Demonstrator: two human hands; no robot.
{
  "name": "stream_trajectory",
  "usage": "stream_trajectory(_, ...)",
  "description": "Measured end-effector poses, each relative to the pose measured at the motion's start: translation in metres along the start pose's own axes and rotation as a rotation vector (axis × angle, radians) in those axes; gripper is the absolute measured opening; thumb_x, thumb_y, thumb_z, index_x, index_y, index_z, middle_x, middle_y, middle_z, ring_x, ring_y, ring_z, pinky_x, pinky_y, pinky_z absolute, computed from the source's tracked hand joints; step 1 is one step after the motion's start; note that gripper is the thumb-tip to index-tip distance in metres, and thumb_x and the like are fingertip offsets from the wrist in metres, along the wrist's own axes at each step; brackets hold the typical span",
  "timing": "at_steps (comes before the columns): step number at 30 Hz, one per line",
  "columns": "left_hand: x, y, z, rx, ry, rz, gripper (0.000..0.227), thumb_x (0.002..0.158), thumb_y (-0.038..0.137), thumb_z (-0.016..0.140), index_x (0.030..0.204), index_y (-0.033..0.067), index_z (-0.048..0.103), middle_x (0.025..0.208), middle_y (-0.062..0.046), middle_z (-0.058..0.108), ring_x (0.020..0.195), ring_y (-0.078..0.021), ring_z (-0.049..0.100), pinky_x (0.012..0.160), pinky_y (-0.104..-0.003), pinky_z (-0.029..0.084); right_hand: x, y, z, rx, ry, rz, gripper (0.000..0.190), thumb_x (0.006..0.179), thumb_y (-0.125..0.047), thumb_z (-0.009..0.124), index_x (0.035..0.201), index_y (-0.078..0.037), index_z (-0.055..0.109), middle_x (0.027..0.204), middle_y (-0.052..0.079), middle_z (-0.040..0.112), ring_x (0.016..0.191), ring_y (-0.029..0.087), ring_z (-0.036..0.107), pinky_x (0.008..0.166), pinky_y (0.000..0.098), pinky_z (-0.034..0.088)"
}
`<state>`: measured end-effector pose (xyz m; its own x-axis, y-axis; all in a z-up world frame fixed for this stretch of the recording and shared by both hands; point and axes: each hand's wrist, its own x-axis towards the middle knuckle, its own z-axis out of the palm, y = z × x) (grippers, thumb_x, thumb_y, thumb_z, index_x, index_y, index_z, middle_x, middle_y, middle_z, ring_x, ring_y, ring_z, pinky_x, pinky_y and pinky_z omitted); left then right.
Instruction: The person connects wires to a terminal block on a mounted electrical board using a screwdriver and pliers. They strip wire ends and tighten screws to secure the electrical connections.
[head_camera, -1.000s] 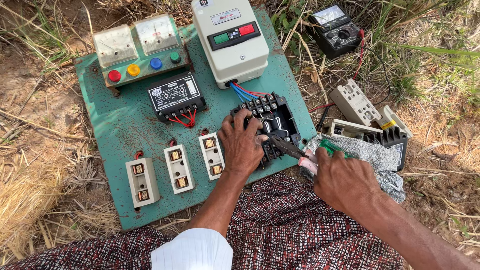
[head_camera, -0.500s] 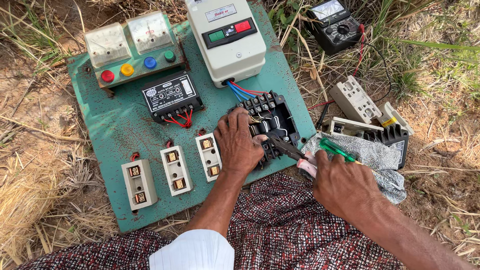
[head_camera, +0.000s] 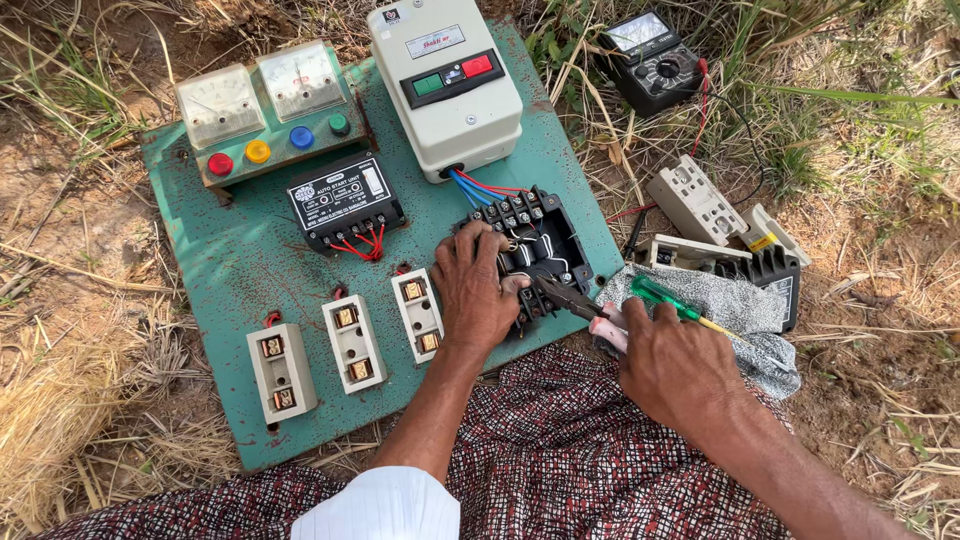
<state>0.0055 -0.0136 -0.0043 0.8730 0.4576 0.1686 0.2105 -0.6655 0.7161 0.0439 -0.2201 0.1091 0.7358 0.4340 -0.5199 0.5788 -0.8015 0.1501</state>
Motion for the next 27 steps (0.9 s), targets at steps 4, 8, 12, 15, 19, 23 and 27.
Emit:
stream_trajectory(4,-0.005,-0.005,0.001,-0.02,0.022,0.052,0.027,0.075,0.012,0.085,0.098,0.0173,0.071,0.14,-0.006,0.047,0.134,-0.0393,0.038,0.109,-0.061,0.032,-0.004,0.02,0.002,0.082,-0.015,0.091,0.047,0.093,-0.024,0.058,0.135,-0.005,0.049,0.098,0.017,0.065,0.059,0.023,0.069,0.045,0.0338,0.061)
stream_trajectory(8,-0.008,-0.004,0.001,-0.062,0.031,0.06,0.016,0.077,0.015,0.085,0.091,0.0177,0.077,0.14,-0.007,0.047,0.134,-0.0415,0.037,0.106,-0.063,0.031,-0.003,0.038,0.005,0.136,0.018,0.13,0.049,0.09,-0.019,0.059,0.136,-0.008,0.049,0.099,0.017,0.065,0.06,0.024,0.069,0.049,0.0354,0.059)
stream_trajectory(12,-0.004,-0.001,0.004,-0.017,0.031,0.044,0.014,0.077,0.017,0.084,0.089,0.0195,0.078,0.139,-0.008,0.047,0.133,-0.0416,0.037,0.105,-0.063,0.032,-0.004,0.042,0.007,0.09,-0.014,0.137,0.048,0.092,-0.024,0.06,0.137,-0.008,0.049,0.099,0.014,0.065,0.065,0.024,0.071,0.051,0.035,0.064)
stream_trajectory(15,-0.004,-0.001,0.008,0.006,0.035,0.032,0.013,0.077,0.016,0.084,0.089,0.019,0.078,0.139,-0.009,0.046,0.134,-0.0423,0.036,0.104,-0.064,0.032,-0.006,0.047,0.01,0.065,-0.024,0.119,0.047,0.092,-0.024,0.061,0.136,-0.01,0.05,0.1,0.012,0.066,0.067,0.022,0.071,0.052,0.0338,0.065)
stream_trajectory(19,-0.005,-0.004,0.005,-0.098,0.029,0.059,0.017,0.075,0.014,0.084,0.09,0.0203,0.079,0.14,-0.009,0.045,0.136,-0.0436,0.034,0.106,-0.065,0.03,-0.006,0.055,0.015,0.022,-0.09,0.074,0.053,0.089,-0.019,0.062,0.14,-0.017,0.049,0.1,0.008,0.066,0.07,0.021,0.071,0.059,0.0329,0.061)
stream_trajectory(23,-0.003,-0.002,0.006,-0.074,0.015,0.047,0.014,0.073,0.014,0.085,0.085,0.0204,0.078,0.138,-0.01,0.045,0.134,-0.0445,0.033,0.103,-0.065,0.031,0.001,0.058,0.018,0.021,-0.074,0.032,0.076,0.084,-0.018,0.065,0.155,-0.022,0.039,0.108,0.01,0.062,0.076,0.022,0.07,0.058,0.0326,0.067)
stream_trajectory(27,-0.005,-0.001,0.016,0.003,0.054,0.048,0.01,0.079,0.013,0.082,0.083,0.0202,0.076,0.138,-0.01,0.044,0.135,-0.0444,0.033,0.103,-0.067,0.031,0.007,0.066,0.021,0.022,-0.181,0.037,0.07,0.089,-0.016,0.064,0.153,-0.026,0.039,0.12,0.01,0.06,0.088,0.021,0.071,0.075,0.0328,0.066)
